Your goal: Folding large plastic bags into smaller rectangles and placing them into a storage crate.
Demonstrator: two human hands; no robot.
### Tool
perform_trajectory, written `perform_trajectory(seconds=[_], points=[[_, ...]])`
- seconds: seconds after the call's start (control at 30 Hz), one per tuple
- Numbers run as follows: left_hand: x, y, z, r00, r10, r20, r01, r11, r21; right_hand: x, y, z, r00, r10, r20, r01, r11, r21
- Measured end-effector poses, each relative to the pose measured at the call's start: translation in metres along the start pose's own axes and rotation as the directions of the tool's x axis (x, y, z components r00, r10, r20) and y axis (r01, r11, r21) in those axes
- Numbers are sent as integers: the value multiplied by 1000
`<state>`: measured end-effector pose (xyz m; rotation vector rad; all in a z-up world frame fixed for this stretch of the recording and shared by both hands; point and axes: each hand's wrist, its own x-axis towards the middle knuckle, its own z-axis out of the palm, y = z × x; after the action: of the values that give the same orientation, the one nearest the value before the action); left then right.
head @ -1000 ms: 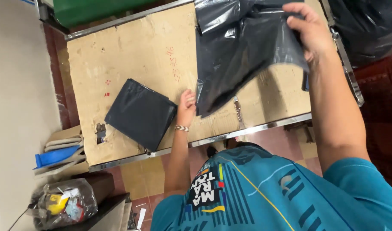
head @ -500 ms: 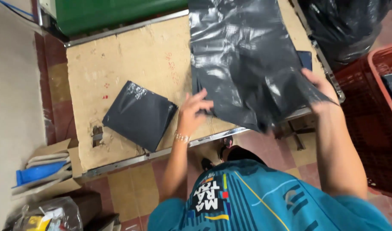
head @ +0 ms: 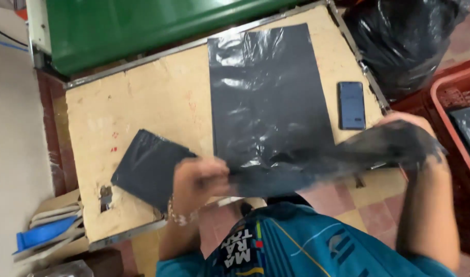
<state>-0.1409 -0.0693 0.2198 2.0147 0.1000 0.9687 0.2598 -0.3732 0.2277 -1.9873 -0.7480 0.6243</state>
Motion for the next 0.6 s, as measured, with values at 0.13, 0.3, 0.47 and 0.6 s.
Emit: perform_trajectory(seconds=[0.13,0.3,0.47,0.6], points=[[119,-127,-3,755,-644,-124,622,763,-177,155,50,40,991,90,-96,-86,995,46],[119,-318,10,339,-934,-109,750,339,-568,361,204,117,986,53,-160,-39,996,85],[58,-407,33,269,-957,-109,919,289,-269,381,195,148,970,153,-190,-213,912,-352],[54,-412,43,431,-871,-235,901,432,53,377,160,150,969,0,-249,-117,882,-456]])
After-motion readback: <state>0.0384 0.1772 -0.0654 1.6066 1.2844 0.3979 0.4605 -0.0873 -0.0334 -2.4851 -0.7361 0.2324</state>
